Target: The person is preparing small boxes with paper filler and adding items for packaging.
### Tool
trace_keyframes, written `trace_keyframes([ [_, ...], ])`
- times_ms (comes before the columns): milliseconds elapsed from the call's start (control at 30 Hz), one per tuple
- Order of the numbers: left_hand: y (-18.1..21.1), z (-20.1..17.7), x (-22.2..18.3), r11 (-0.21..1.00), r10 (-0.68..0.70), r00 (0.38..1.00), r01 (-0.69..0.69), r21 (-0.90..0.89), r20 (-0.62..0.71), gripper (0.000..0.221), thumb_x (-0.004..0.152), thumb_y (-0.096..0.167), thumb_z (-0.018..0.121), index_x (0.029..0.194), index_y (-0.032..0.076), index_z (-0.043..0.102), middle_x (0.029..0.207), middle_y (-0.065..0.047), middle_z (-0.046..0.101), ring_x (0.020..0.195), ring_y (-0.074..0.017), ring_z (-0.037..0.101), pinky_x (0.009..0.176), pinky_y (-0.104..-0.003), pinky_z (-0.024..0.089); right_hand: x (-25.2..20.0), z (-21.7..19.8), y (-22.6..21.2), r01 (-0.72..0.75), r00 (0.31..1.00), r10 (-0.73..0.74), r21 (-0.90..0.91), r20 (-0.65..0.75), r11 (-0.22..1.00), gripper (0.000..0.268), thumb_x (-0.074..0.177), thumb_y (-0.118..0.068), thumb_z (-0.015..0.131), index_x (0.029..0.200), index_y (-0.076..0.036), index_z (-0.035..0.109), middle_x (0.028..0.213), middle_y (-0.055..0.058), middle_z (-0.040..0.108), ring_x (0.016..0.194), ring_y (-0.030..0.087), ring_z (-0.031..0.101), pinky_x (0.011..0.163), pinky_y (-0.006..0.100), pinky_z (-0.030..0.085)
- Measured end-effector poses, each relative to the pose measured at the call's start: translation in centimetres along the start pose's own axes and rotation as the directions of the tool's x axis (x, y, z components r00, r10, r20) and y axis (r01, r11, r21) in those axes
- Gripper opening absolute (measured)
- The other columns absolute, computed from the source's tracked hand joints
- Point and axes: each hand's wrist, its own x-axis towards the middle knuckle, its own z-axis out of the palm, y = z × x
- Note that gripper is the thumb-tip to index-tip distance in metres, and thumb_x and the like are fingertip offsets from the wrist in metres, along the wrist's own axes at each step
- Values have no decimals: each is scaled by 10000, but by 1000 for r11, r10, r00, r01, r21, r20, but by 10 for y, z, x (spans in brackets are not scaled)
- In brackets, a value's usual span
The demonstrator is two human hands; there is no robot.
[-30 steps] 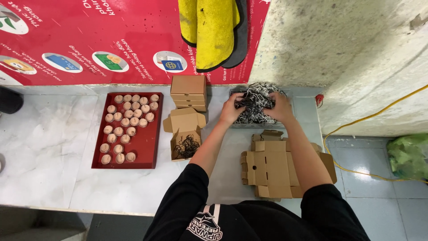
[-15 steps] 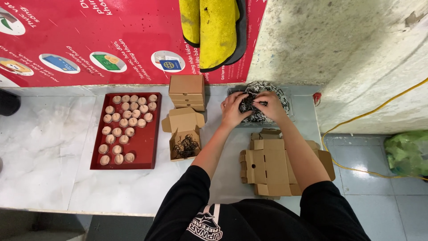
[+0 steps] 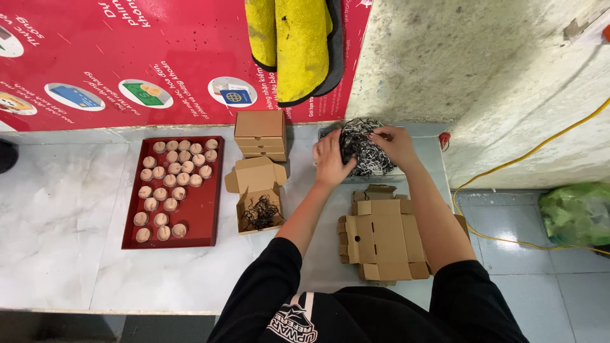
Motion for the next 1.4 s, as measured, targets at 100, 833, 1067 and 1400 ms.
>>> trace_keyframes([
  [100, 4, 21, -3, 975, 94, 992, -109, -195, -83, 789, 727, 247, 781, 1367, -114, 493, 1207, -298, 616, 1143, -432, 566, 1049, -510, 276, 1, 5, 3, 32, 998, -39, 141, 46, 989, 153, 943, -81, 745, 1047, 31, 749, 944, 66, 740, 852, 104, 673, 732, 258, 524],
  [833, -61, -39, -68, 996, -34, 838, 71, -46, 545, 763, 662, 98, 845, 1374, 118, 572, 1429, -126, 557, 1346, -325, 452, 1123, -521, 303, -63, 53, -153, 70, 975, -174, 554, 137, 829, 66, 1063, -78, 628, 1069, -14, 638, 1003, 73, 722, 843, 171, 732, 731, 299, 580],
  [1067, -153, -65, -127, 828, -190, 896, 366, -425, 401, 386, 974, 110, 658, 1359, 84, 636, 1308, -121, 684, 1177, -256, 688, 1023, -394, 575, -80, 123, -151, -51, 957, -119, 553, 266, 832, 78, 1050, -84, 618, 1061, -9, 635, 1008, 73, 723, 837, 167, 737, 738, 290, 587],
  [1400, -126, -225, -147, 63, -480, 624, 726, -685, 617, 363, 1001, 205, 585, 1340, 75, 587, 1159, -91, 717, 961, -185, 716, 779, -322, 573, -97, 270, -85, -52, 915, -187, 565, 358, 823, 60, 1057, -55, 618, 1072, 0, 635, 972, 48, 710, 849, 135, 714, 763, 285, 605],
])
